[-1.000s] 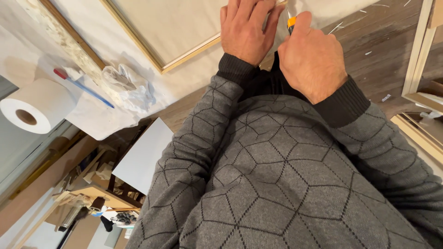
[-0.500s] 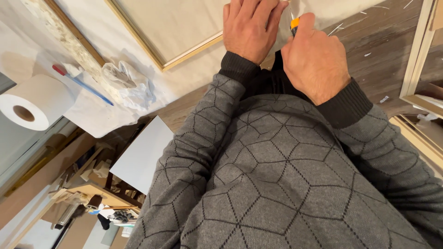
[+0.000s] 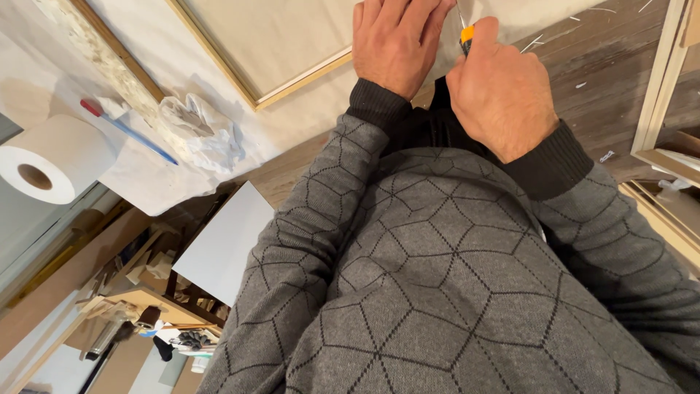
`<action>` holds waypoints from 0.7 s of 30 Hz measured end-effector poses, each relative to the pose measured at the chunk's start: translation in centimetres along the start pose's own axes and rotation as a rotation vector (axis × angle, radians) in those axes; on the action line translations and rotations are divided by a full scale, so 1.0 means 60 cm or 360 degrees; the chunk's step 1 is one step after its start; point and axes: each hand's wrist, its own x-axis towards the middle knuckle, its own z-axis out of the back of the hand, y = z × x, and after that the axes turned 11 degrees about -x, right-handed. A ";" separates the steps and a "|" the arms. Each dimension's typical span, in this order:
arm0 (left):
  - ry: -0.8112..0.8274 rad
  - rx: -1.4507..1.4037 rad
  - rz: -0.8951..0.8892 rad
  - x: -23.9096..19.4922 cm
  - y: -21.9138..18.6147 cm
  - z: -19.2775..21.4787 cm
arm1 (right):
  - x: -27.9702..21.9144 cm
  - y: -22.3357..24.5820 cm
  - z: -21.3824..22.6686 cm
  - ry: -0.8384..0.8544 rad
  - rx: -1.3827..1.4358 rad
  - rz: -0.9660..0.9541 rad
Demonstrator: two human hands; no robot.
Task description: Measuring and cutting a frame spacer using a utility knife and inserting it into a picture frame.
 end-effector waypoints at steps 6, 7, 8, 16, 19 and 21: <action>0.0075 -0.0034 -0.0037 0.001 0.000 0.009 | 0.002 -0.004 0.005 0.0058 0.0079 -0.0049; 0.0075 -0.0033 -0.0036 0.000 0.001 0.009 | 0.002 -0.005 0.005 0.0058 0.0079 -0.0048; 0.0070 -0.0028 -0.0042 -0.001 0.001 0.010 | 0.003 -0.004 0.005 0.0053 0.0057 -0.0046; 0.0067 -0.0033 -0.0039 -0.003 0.004 0.007 | 0.011 -0.006 -0.002 -0.0015 0.0013 0.0012; 0.0069 -0.0031 -0.0031 -0.004 0.005 0.006 | 0.013 -0.006 -0.002 -0.0024 0.0009 0.0022; 0.0066 -0.0025 -0.0041 -0.003 0.006 0.006 | 0.015 -0.008 -0.003 -0.0030 -0.0008 0.0021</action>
